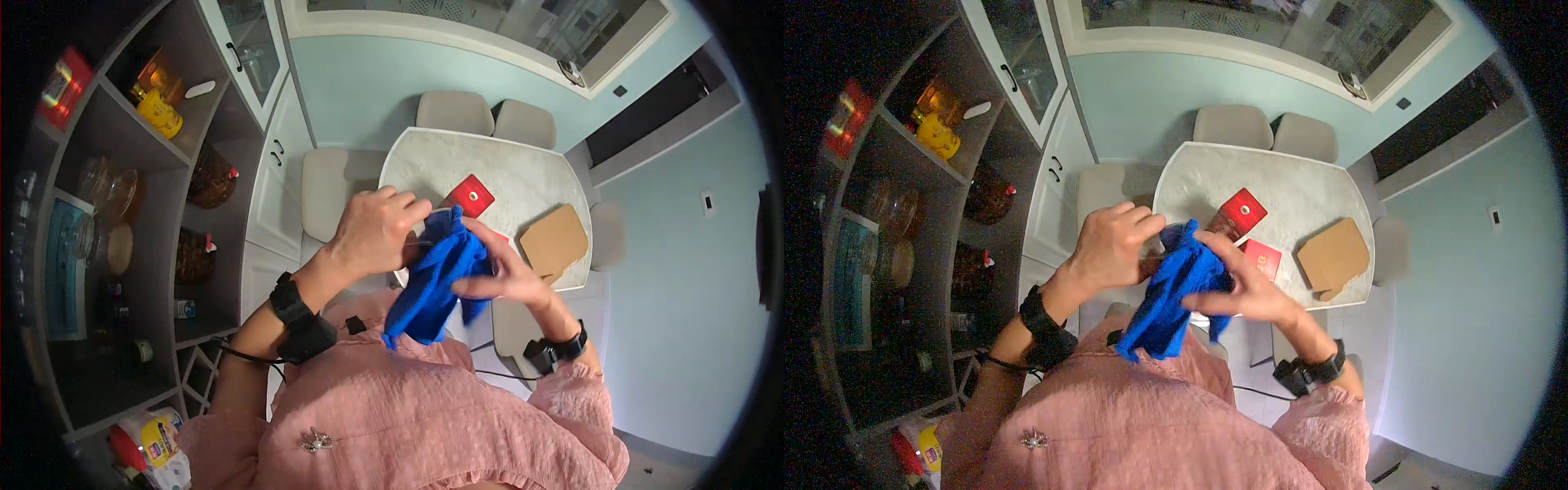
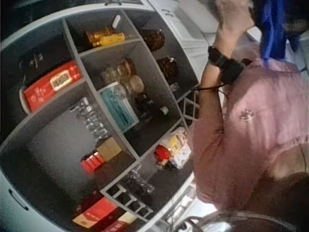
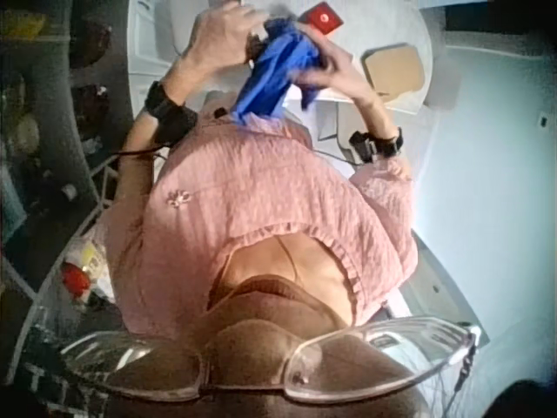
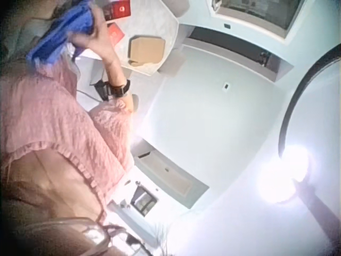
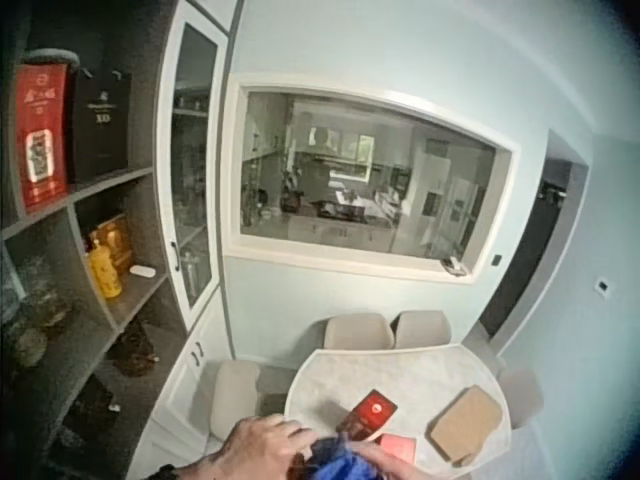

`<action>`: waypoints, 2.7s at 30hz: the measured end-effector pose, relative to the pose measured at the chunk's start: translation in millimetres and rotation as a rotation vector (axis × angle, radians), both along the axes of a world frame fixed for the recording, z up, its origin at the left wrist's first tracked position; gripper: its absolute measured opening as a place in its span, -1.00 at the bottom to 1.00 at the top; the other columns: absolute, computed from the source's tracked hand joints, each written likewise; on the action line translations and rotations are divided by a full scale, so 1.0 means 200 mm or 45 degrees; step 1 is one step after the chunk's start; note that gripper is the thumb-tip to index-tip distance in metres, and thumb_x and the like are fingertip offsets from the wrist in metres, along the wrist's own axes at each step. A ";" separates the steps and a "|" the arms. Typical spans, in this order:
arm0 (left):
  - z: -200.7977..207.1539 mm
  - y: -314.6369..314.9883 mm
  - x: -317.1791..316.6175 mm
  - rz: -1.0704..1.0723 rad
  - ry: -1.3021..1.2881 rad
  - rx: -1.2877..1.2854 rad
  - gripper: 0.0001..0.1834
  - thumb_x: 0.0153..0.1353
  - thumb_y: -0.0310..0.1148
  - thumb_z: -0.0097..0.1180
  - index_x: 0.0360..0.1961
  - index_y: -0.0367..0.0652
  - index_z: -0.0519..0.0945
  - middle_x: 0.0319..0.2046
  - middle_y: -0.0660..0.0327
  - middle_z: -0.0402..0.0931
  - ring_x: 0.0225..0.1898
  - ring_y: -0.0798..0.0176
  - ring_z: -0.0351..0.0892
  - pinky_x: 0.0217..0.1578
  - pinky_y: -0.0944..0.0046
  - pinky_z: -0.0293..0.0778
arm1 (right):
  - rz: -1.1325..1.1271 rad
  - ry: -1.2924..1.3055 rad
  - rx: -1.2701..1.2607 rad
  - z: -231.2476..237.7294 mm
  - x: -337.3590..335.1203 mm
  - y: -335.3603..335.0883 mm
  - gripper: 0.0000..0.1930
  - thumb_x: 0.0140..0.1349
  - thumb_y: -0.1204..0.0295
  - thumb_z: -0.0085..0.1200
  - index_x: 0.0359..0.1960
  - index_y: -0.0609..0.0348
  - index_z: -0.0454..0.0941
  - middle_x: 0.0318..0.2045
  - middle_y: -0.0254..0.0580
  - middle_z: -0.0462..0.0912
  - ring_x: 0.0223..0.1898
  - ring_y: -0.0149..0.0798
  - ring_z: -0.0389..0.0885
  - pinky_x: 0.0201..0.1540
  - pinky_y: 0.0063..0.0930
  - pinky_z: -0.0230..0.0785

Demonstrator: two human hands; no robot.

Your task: Wiping down beverage boxes and glassware from a cabinet using a blue cloth and returning them to their places.

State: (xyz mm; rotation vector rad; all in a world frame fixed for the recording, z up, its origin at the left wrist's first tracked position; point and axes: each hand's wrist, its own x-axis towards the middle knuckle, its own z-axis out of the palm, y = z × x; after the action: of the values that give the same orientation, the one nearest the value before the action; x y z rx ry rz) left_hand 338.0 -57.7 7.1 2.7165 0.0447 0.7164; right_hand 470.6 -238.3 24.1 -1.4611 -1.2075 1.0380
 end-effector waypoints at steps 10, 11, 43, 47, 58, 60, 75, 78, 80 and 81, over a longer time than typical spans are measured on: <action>0.11 0.07 -0.08 0.022 0.041 -0.189 -0.70 -0.36 -0.36 0.19 -0.48 -0.16 0.47 -0.57 0.17 0.46 -0.45 0.04 0.49 -0.43 0.12 0.41 | -0.026 -1.205 0.446 0.11 0.04 0.16 -0.54 -0.19 0.58 0.17 -0.14 0.04 0.45 0.15 -0.03 0.22 0.02 -0.09 0.38 -0.28 -0.44 0.50; 0.10 0.08 -0.09 0.023 0.044 -0.194 -0.70 -0.36 -0.36 0.19 -0.48 -0.16 0.47 -0.57 0.17 0.46 -0.45 0.04 0.49 -0.43 0.12 0.41 | 0.170 -1.539 0.383 0.16 0.03 0.16 -0.57 -0.23 0.55 0.18 -0.20 0.00 0.49 0.20 -0.08 0.17 0.06 -0.06 0.34 -0.27 -0.41 0.51; 0.19 0.23 -0.20 -0.088 0.485 -0.222 -0.67 -0.40 -0.28 0.19 -0.49 -0.16 0.51 -0.62 0.11 0.49 -0.52 0.00 0.51 -0.51 0.09 0.38 | 0.912 -2.258 0.922 0.28 0.09 0.43 -0.70 -0.06 0.34 0.05 -0.20 -0.14 0.47 -0.15 -0.29 0.40 -0.15 -0.28 0.40 -0.10 -0.38 0.31; 0.17 0.24 -0.22 -0.109 0.427 -0.445 -0.68 -0.40 -0.29 0.18 -0.51 -0.17 0.52 -0.64 0.09 0.50 -0.52 -0.03 0.52 -0.49 0.08 0.39 | 0.881 -2.219 0.725 0.28 0.10 0.49 -0.62 -0.07 0.29 0.04 -0.11 -0.21 0.42 -0.14 -0.27 0.37 -0.11 -0.25 0.38 -0.02 -0.29 0.25; 0.09 0.21 -0.27 0.114 0.298 -0.051 -0.74 -0.34 -0.32 0.18 -0.53 -0.16 0.47 -0.58 0.14 0.47 -0.44 0.01 0.52 -0.46 0.09 0.43 | 0.960 -0.524 -0.289 0.11 0.01 0.54 -0.46 0.03 0.53 0.07 0.12 0.03 0.29 -0.09 -0.13 0.37 -0.08 -0.15 0.42 0.05 -0.39 0.29; 0.09 0.21 -0.28 0.112 0.289 -0.045 -0.72 -0.34 -0.33 0.18 -0.51 -0.16 0.46 -0.57 0.15 0.46 -0.42 0.03 0.52 -0.45 0.10 0.43 | 0.858 -0.105 -0.342 0.07 0.02 0.54 -0.43 0.01 0.58 0.04 0.16 0.13 0.29 0.00 -0.19 0.42 -0.12 -0.39 0.46 -0.07 -0.55 0.35; 0.08 0.26 -0.30 0.158 -0.005 0.252 -0.77 -0.22 -0.41 0.19 -0.47 -0.10 0.45 -0.51 0.24 0.45 -0.38 0.16 0.49 -0.43 0.21 0.42 | 0.376 1.172 -0.141 -0.08 -0.02 0.39 -0.82 0.10 0.61 -0.03 -0.26 0.26 0.54 -0.21 -0.17 0.59 -0.16 -0.32 0.56 0.02 -0.48 0.37; 0.06 0.27 -0.30 0.126 0.042 0.138 -0.80 -0.20 -0.40 0.16 -0.47 -0.11 0.46 -0.51 0.21 0.48 -0.38 0.13 0.50 -0.44 0.18 0.42 | 0.328 0.967 -0.336 -0.01 -0.06 0.43 -0.70 0.05 0.53 0.12 -0.13 0.20 0.49 -0.20 -0.22 0.57 -0.15 -0.36 0.54 -0.01 -0.50 0.37; 0.05 0.28 -0.31 0.129 0.094 0.024 -0.81 -0.20 -0.39 0.15 -0.47 -0.11 0.47 -0.53 0.19 0.49 -0.39 0.10 0.51 -0.44 0.16 0.41 | 0.348 0.639 -0.581 0.10 -0.14 0.49 -0.58 0.03 0.51 0.20 -0.03 0.20 0.42 -0.19 -0.26 0.56 -0.14 -0.42 0.50 0.00 -0.54 0.33; 0.05 0.29 -0.31 0.073 0.178 -0.056 -0.78 -0.30 -0.41 0.15 -0.51 -0.13 0.45 -0.55 0.17 0.47 -0.39 0.04 0.49 -0.45 0.11 0.39 | 0.345 0.642 -0.579 0.08 -0.13 0.50 -0.58 0.03 0.51 0.20 -0.03 0.20 0.42 -0.19 -0.26 0.56 -0.14 -0.42 0.50 0.00 -0.54 0.33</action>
State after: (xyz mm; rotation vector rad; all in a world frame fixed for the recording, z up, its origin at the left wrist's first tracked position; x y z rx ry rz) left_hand 276.4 0.4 16.5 2.7286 0.1698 0.5337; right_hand 445.6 -137.4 40.6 -1.2606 -0.8436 1.8319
